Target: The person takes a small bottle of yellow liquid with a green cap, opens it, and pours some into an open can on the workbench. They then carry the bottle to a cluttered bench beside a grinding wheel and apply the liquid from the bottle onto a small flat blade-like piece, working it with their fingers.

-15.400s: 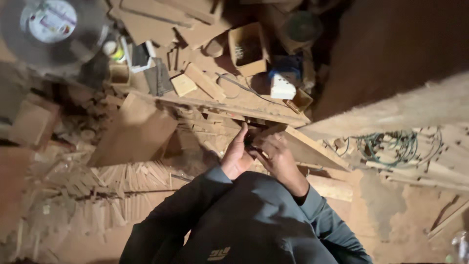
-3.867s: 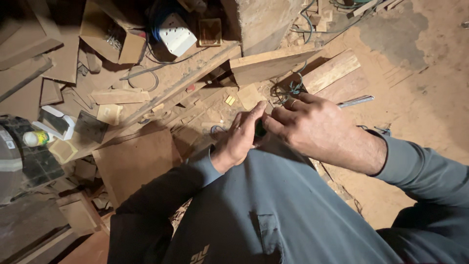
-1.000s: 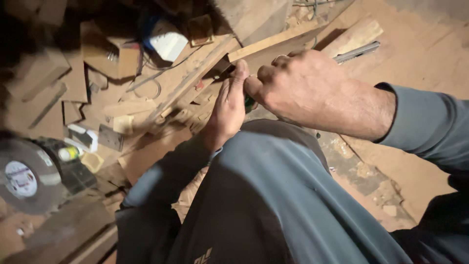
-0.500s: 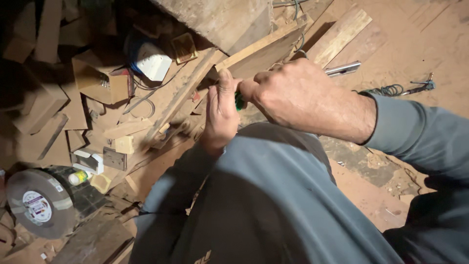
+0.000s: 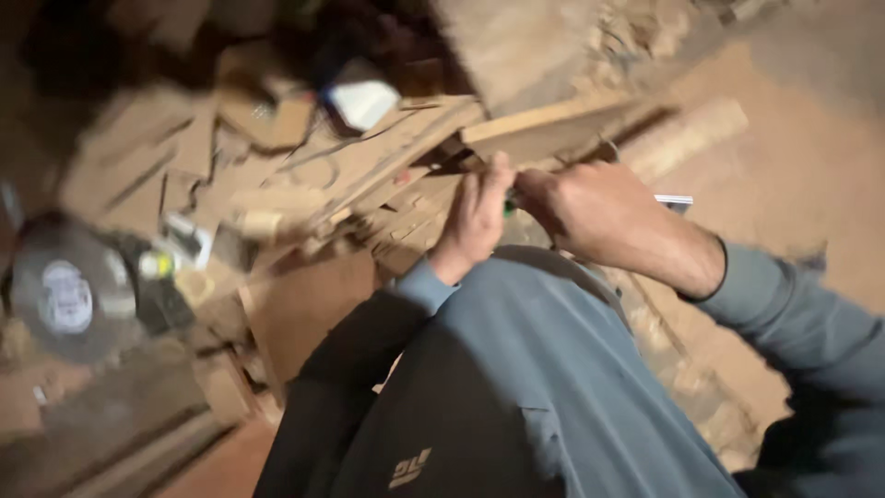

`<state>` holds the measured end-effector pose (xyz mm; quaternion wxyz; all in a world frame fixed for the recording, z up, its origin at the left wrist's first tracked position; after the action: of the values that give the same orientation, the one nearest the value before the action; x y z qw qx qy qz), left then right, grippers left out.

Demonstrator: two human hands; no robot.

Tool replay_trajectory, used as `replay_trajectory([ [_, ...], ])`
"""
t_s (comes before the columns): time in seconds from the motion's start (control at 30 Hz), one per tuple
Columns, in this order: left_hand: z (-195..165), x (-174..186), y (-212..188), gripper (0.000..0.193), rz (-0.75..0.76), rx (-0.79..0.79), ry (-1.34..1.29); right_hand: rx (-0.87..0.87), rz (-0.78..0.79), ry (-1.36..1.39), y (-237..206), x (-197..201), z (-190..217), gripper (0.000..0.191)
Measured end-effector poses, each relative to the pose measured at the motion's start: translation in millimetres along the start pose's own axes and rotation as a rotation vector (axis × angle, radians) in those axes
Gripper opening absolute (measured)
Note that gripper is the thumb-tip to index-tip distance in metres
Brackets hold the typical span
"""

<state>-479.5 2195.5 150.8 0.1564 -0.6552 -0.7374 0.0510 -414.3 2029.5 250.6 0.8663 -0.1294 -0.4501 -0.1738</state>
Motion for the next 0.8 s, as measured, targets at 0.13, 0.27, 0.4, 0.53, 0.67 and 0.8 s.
replay_trajectory([
  [0.13,33,52,-4,0.056,-0.273,-0.104,0.016,0.097,-0.203,0.686,45,-32,-8,0.024],
  [0.27,88,121,-34,0.065,-0.439,-0.017,-0.526,-0.313,-0.399,1.782,101,-80,-8,0.025],
  [0.4,147,159,-93,0.055,-0.592,0.072,-0.884,-0.397,-0.045,1.679,111,-143,39,0.028],
  [0.53,194,179,-146,0.053,-0.716,0.066,-1.061,-0.19,0.306,1.372,120,-156,72,0.027],
  [0.67,219,201,-162,0.052,-0.746,0.006,-1.195,-0.007,0.523,1.148,142,-155,102,0.031],
  [0.8,234,224,-174,0.06,-0.847,-0.016,-1.117,0.116,0.7,1.129,162,-168,136,0.046],
])
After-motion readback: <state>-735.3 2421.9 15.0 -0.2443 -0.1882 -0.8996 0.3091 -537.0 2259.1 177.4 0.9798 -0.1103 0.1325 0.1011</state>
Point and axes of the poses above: each hand's wrist, its own y-axis towards the middle knuckle, its own x-axis out of the back of the hand, z = x × y, the point moved 2 cm from there along y, towards the middle knuckle, and after that the axes turned 12 degrees about x, right-handed, at the moved point
